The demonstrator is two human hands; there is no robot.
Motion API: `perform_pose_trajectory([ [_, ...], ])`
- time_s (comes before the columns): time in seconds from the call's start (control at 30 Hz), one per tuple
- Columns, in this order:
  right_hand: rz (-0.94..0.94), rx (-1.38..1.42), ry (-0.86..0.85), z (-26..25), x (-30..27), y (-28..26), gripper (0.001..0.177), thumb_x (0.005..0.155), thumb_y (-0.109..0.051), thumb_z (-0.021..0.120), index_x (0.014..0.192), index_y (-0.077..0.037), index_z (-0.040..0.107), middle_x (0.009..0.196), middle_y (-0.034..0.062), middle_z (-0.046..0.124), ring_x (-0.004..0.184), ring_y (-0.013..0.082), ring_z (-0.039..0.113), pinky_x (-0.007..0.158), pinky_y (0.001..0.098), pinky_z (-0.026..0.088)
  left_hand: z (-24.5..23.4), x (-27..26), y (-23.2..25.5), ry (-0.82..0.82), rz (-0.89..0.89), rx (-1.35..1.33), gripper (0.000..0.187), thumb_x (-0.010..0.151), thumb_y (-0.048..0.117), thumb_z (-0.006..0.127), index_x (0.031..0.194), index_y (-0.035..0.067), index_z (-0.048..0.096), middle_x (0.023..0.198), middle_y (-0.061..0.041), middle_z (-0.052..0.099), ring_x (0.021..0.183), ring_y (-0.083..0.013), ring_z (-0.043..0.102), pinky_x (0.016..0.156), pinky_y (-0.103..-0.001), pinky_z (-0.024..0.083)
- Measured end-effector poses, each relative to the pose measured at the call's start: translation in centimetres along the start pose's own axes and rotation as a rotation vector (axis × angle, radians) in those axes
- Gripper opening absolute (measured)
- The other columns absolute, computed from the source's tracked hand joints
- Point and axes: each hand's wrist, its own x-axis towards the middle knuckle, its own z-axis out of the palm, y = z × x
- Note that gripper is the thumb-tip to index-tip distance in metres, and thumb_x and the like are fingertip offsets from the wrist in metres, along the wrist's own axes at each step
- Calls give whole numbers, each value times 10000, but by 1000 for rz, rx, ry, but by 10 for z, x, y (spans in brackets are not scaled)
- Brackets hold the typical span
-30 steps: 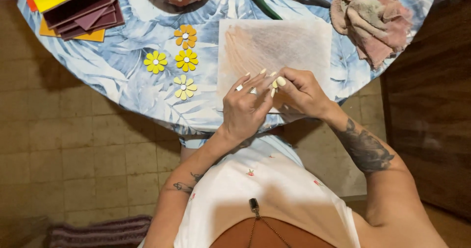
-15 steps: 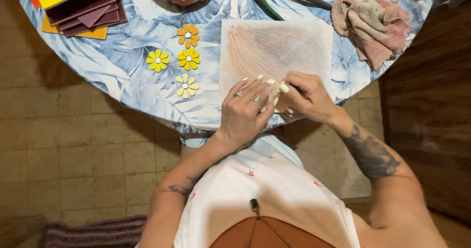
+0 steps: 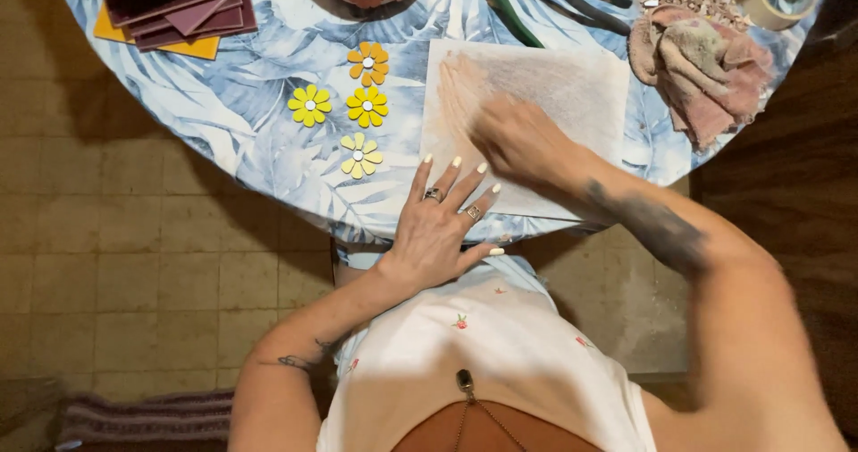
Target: Sanding the edges and surfaces of small flower-shaped wooden tiles using a sheet of sandpaper on a workshop table.
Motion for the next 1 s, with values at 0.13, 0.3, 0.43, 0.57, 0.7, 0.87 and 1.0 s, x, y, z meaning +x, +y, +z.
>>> perform_pose_trajectory([
  [0.13, 125, -92, 66, 31, 38, 36, 161, 800, 16, 346, 683, -85, 392, 636, 62, 392, 611, 180, 347, 538, 293, 323, 1, -1, 0, -30, 11, 154, 607, 695, 559, 546, 1162, 173, 517, 1256, -95, 437, 1158, -319, 391, 1003, -512, 167],
  [0.3, 25, -143, 23, 5, -17, 2, 102, 774, -112, 483, 684, -87, 444, 664, 68, 398, 665, 280, 483, 556, 372, 385, 9, -3, -2, -13, -12, 12, 654, 658, 511, 610, 1181, 139, 486, 1230, -124, 438, 1159, -356, 390, 1026, -542, 65],
  [0.43, 11, -96, -45, -16, -105, 11, 72, 776, -143, 470, 729, -89, 475, 655, 86, 406, 655, 286, 484, 581, 368, 401, 9, -4, -2, -23, -1, 19, 680, 644, 534, 612, 1187, 145, 480, 1246, -120, 422, 1173, -353, 375, 1028, -536, 61],
  [0.57, 113, -124, -123, -26, -119, 14, 91, 766, -144, 504, 702, -87, 472, 645, 85, 424, 651, 290, 504, 577, 358, 420, 8, -3, -3, -1, 12, 6, 671, 647, 523, 611, 1183, 139, 483, 1240, -122, 427, 1176, -356, 368, 1030, -530, 63],
  [0.7, 33, 34, -52, -12, -38, -16, 124, 816, -160, 474, 727, -75, 489, 658, 101, 454, 655, 306, 511, 567, 396, 423, 8, -4, -3, -19, 14, 14, 679, 643, 517, 613, 1188, 136, 475, 1244, -128, 420, 1183, -357, 355, 1034, -528, 62],
  [0.87, -24, -145, 165, 50, 39, 64, 134, 815, -150, 492, 707, -74, 467, 669, 75, 432, 640, 279, 498, 548, 379, 399, 8, -3, -2, -41, 3, 36, 690, 648, 529, 598, 1202, 143, 461, 1255, -123, 407, 1193, -350, 340, 1035, -527, 44],
  [1.0, -3, -169, 118, 26, 17, 24, 147, 827, -166, 477, 711, -76, 466, 683, 86, 424, 665, 297, 486, 530, 393, 379, 10, -4, -2, -25, 6, 33, 696, 634, 515, 620, 1200, 140, 463, 1246, -128, 417, 1179, -353, 359, 1030, -529, 68],
])
